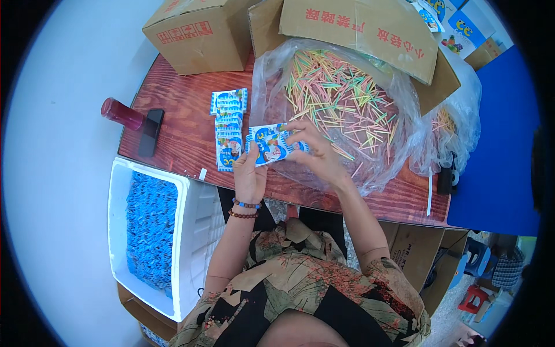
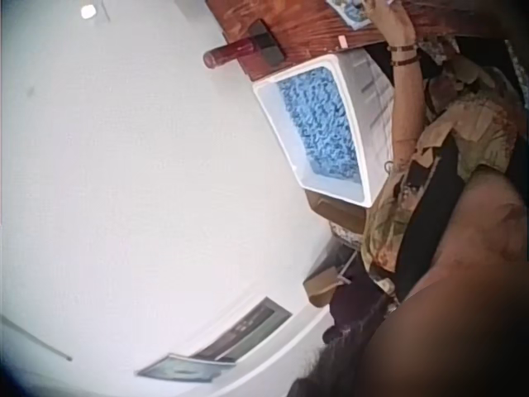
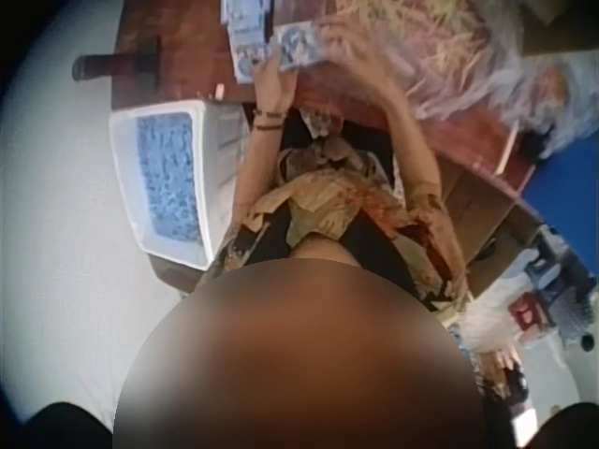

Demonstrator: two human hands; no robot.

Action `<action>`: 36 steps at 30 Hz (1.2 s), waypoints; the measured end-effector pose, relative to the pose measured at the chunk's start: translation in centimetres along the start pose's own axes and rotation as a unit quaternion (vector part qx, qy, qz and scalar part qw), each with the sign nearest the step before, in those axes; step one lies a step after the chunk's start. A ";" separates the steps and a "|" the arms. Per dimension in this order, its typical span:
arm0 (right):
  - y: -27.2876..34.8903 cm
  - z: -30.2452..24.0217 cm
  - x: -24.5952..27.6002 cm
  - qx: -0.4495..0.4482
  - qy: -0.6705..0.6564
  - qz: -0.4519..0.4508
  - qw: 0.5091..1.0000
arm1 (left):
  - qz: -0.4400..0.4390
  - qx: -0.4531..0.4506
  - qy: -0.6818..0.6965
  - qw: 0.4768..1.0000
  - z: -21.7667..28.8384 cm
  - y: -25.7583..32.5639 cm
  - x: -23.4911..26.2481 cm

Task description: Packing small wooden sticks into blue plastic packets.

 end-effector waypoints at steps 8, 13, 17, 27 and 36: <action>-1.0 -0.5 -0.3 0.140 0.165 -0.151 0.964 | -0.027 0.008 -0.050 0.998 -0.7 -0.1 0.2; -0.6 0.0 0.1 0.083 0.108 -0.121 0.983 | -0.019 -0.010 -0.060 0.998 -1.1 0.0 0.2; 0.1 1.1 1.2 -0.014 -0.006 -0.105 0.994 | -0.009 -0.025 -0.052 0.998 -1.6 0.3 -0.5; -8.1 8.0 9.5 -0.155 0.222 0.065 0.960 | 0.046 -0.035 -0.041 0.998 -2.4 -0.1 1.3; -17.3 11.7 6.3 0.020 0.438 0.113 0.892 | 0.058 0.001 -0.040 0.998 -3.1 0.1 2.3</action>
Point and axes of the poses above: each hand's wrist, its own y-axis away from the middle knuckle, its own x-axis out of the back of the hand, z = x × y, the point moved 3 cm from there along -y, towards the middle knuckle, and after that the axes turned 10 degrees about z, right-handed, at the moved point
